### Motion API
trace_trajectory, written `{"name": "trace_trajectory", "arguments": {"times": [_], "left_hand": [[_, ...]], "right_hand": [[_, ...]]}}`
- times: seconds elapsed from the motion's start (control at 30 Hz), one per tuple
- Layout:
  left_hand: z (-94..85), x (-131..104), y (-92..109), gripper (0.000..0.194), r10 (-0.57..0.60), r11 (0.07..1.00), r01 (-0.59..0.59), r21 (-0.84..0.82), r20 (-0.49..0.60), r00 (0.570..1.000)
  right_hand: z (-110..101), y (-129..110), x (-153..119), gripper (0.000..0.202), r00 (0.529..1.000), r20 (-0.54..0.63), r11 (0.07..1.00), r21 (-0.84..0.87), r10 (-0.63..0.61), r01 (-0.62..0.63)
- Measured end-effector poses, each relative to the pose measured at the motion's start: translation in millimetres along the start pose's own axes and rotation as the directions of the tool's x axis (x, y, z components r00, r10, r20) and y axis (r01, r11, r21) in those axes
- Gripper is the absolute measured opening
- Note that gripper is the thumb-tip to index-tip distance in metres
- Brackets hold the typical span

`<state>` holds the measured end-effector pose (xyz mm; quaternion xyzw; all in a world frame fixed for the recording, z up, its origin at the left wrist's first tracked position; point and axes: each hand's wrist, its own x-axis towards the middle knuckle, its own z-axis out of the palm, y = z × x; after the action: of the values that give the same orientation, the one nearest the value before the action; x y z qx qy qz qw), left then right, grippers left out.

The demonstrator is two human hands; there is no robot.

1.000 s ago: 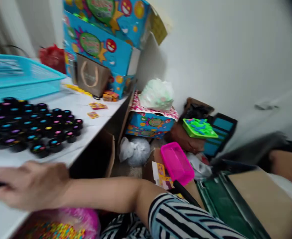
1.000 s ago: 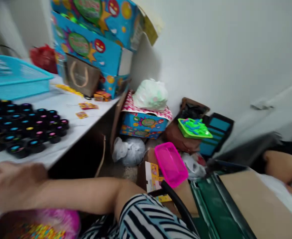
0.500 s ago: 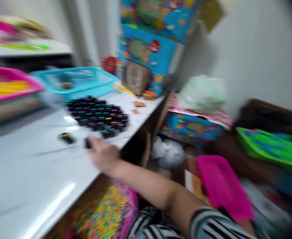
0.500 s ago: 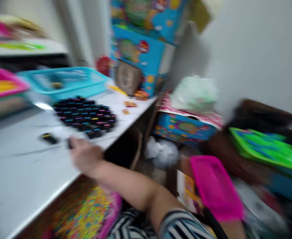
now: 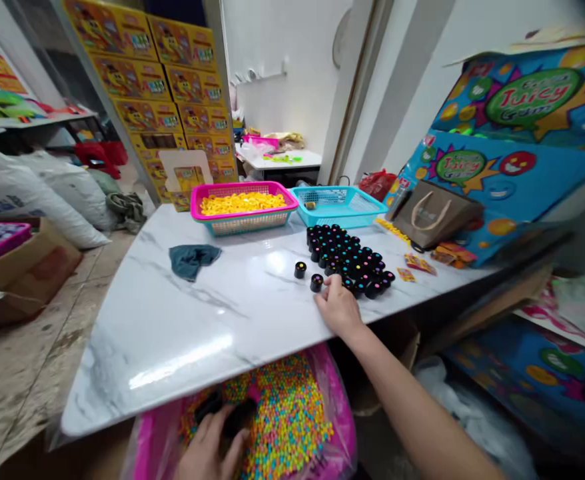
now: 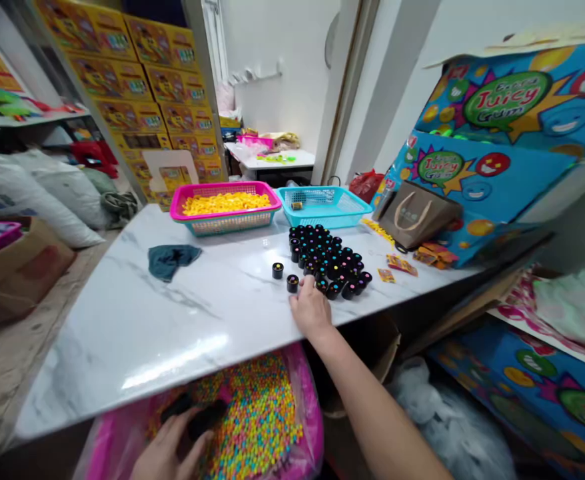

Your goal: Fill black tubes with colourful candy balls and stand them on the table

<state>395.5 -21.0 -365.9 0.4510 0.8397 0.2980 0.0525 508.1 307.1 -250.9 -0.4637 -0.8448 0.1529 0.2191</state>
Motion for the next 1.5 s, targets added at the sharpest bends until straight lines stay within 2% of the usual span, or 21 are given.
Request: {"name": "trace_trajectory", "arguments": {"times": [0.1, 0.2, 0.27, 0.33, 0.37, 0.4, 0.5, 0.6, 0.7, 0.77, 0.83, 0.87, 0.93, 1.0, 1.03, 1.17, 1.23, 1.3, 1.37, 1.43, 1.5], "left_hand": [[-8.0, 0, 18, 0.028, -0.048, 0.999, 0.048, -0.009, -0.004, 0.999], [-15.2, 0, 40, 0.028, -0.096, 0.993, 0.103, -0.062, 0.094, 0.991], [-16.4, 2, 50, 0.029, -0.151, 0.982, 0.169, -0.087, 0.181, 0.972], [-15.4, 2, 53, 0.029, -0.181, 0.971, 0.210, -0.111, 0.227, 0.957], [-14.7, 1, 53, 0.028, -0.180, 0.968, 0.214, -0.127, 0.238, 0.954], [-14.0, -1, 52, 0.029, -0.170, 0.965, 0.212, -0.156, 0.245, 0.954], [-11.9, -7, 49, 0.041, -0.121, 0.931, 0.203, -0.303, 0.268, 0.956], [-6.7, -11, 46, 0.049, -0.097, 0.908, 0.198, -0.370, 0.275, 0.957], [0.3, -11, 44, 0.043, -0.148, 0.934, 0.220, -0.281, 0.255, 0.956], [2.7, -10, 42, 0.038, -0.192, 0.937, 0.257, -0.237, 0.266, 0.945], [1.7, -10, 42, 0.036, -0.192, 0.929, 0.268, -0.254, 0.288, 0.938], [0.1, -10, 42, 0.037, -0.177, 0.924, 0.260, -0.282, 0.287, 0.941], [-4.5, -9, 43, 0.034, -0.153, 0.909, 0.241, -0.341, 0.264, 0.952], [-8.8, -8, 44, 0.025, -0.162, 0.887, 0.250, -0.388, 0.246, 0.956], [-10.3, -7, 44, 0.019, -0.174, 0.875, 0.263, -0.407, 0.244, 0.954], [-9.0, -5, 42, 0.014, -0.210, 0.806, 0.323, -0.496, 0.270, 0.940], [-5.8, -6, 42, 0.015, -0.235, 0.722, 0.397, -0.566, 0.339, 0.911], [-3.7, -6, 43, 0.017, -0.245, 0.596, 0.499, -0.629, 0.450, 0.859], [-4.7, -7, 45, 0.020, -0.231, 0.506, 0.572, -0.645, 0.538, 0.811], [-9.1, -9, 47, 0.023, -0.238, 0.553, 0.542, -0.633, 0.503, 0.831], [-15.7, -10, 49, 0.025, -0.267, 0.734, 0.382, -0.562, 0.279, 0.923]], "right_hand": [[-10, -4, -25, 0.023, 0.996, -0.064, 0.990, 0.125, -0.054, 0.062], [-3, -15, -86, 0.007, 0.964, -0.082, 0.915, 0.303, -0.252, 0.265], [14, -23, -131, 0.010, 0.867, 0.090, 0.798, 0.446, -0.489, 0.404], [38, -27, -167, 0.027, 0.713, 0.227, 0.677, 0.587, -0.664, 0.444], [51, -28, -179, 0.034, 0.666, 0.251, 0.638, 0.636, -0.702, 0.433], [63, -27, -186, 0.037, 0.654, 0.257, 0.620, 0.667, -0.712, 0.413], [89, -19, -187, 0.035, 0.677, 0.283, 0.635, 0.688, -0.680, 0.351], [95, -8, -176, 0.034, 0.671, 0.369, 0.693, 0.653, -0.643, 0.305], [93, -3, -175, 0.029, 0.670, 0.437, 0.744, 0.613, -0.600, 0.267], [94, -4, -178, 0.026, 0.706, 0.492, 0.784, 0.604, -0.509, 0.144], [96, -6, -181, 0.026, 0.737, 0.575, 0.769, 0.628, -0.355, -0.120], [96, -6, -181, 0.029, 0.717, 0.635, 0.720, 0.637, -0.287, -0.276], [95, -7, -180, 0.034, 0.620, 0.749, 0.598, 0.614, -0.235, -0.515], [92, -7, -179, 0.038, 0.525, 0.810, 0.550, 0.572, -0.262, -0.608], [89, -7, -179, 0.038, 0.506, 0.817, 0.551, 0.566, -0.277, -0.613], [83, -6, -186, 0.037, 0.537, 0.783, 0.568, 0.608, -0.313, -0.555], [81, -6, -192, 0.047, 0.563, 0.749, 0.591, 0.643, -0.349, -0.488], [80, -7, -197, 0.052, 0.606, 0.668, 0.662, 0.691, -0.431, -0.291], [79, -8, -199, 0.044, 0.647, 0.542, 0.706, 0.708, -0.536, -0.008], [76, -7, -195, 0.034, 0.679, 0.420, 0.706, 0.677, -0.602, 0.207], [73, -2, -186, 0.033, 0.699, 0.351, 0.711, 0.628, -0.622, 0.317]]}}
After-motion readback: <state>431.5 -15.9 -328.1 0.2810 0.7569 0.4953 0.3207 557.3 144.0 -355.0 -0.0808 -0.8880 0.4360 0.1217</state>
